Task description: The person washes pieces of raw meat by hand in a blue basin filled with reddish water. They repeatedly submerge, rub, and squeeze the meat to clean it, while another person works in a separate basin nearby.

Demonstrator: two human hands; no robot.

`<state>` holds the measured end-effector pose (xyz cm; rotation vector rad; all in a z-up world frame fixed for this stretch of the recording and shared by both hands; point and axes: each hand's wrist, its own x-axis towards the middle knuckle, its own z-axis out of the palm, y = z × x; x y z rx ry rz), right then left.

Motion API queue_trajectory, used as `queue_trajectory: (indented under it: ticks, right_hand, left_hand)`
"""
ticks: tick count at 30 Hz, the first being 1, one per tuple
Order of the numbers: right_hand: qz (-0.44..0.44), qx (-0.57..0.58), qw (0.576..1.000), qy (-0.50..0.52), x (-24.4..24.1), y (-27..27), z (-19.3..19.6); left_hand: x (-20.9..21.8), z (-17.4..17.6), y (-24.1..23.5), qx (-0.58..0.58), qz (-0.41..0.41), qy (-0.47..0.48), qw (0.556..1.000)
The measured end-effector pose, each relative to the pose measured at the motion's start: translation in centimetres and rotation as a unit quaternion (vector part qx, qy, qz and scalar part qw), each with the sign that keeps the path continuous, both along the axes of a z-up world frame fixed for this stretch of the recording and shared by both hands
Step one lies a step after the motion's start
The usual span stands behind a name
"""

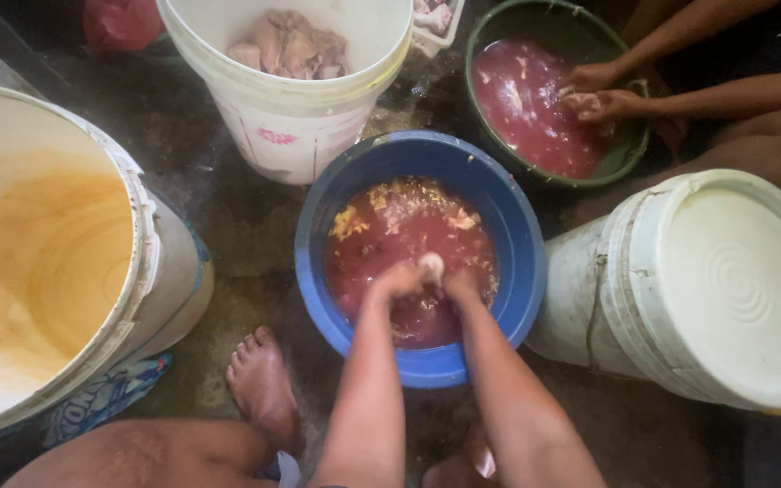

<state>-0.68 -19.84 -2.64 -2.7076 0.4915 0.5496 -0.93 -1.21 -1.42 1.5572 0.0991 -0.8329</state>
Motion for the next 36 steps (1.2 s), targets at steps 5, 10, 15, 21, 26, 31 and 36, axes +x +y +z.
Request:
queue_trajectory:
  ticks: [5,10,15,21,26,31,36]
  right_hand:
    - [0.068,-0.098,0.987,-0.105,-2.1,2.9,7.8]
    - [0.053,-0.009,0.973,-0.225,-3.2,6.6,11.8]
    - [-0.011,0.28,0.955,-0.1,-3.5,5.7,8.6]
    - [0.127,0.008,0.988,-0.092,-4.8,6.9,9.9]
    - [0.211,0.013,0.977,-0.024,-5.5,8.7,12.6]
    - [0.108,0.252,0.955,-0.116,-6.3,7.0,9.7]
    - [0.069,0.368,0.88,-0.294,-5.8,5.8,7.5]
  left_hand:
    - [0.3,4.2,2.8,-0.184,0.152,0.19,0.952]
    - [-0.1,2.9,0.0,-0.291,0.199,0.169,0.92]
    - [-0.5,-2.5,-3.8,-0.142,0.088,0.096,0.981]
    - [0.0,-5.0,-5.1,-0.03,0.307,0.055,0.95]
    - [0.4,-3.9,-2.6,-0.007,0.438,0.004,0.899]
    - [1.6,-3.3,-0.5,0.015,0.421,0.102,0.901]
    - [1.8,-3.1,-1.6,0.162,0.355,-0.083,0.917]
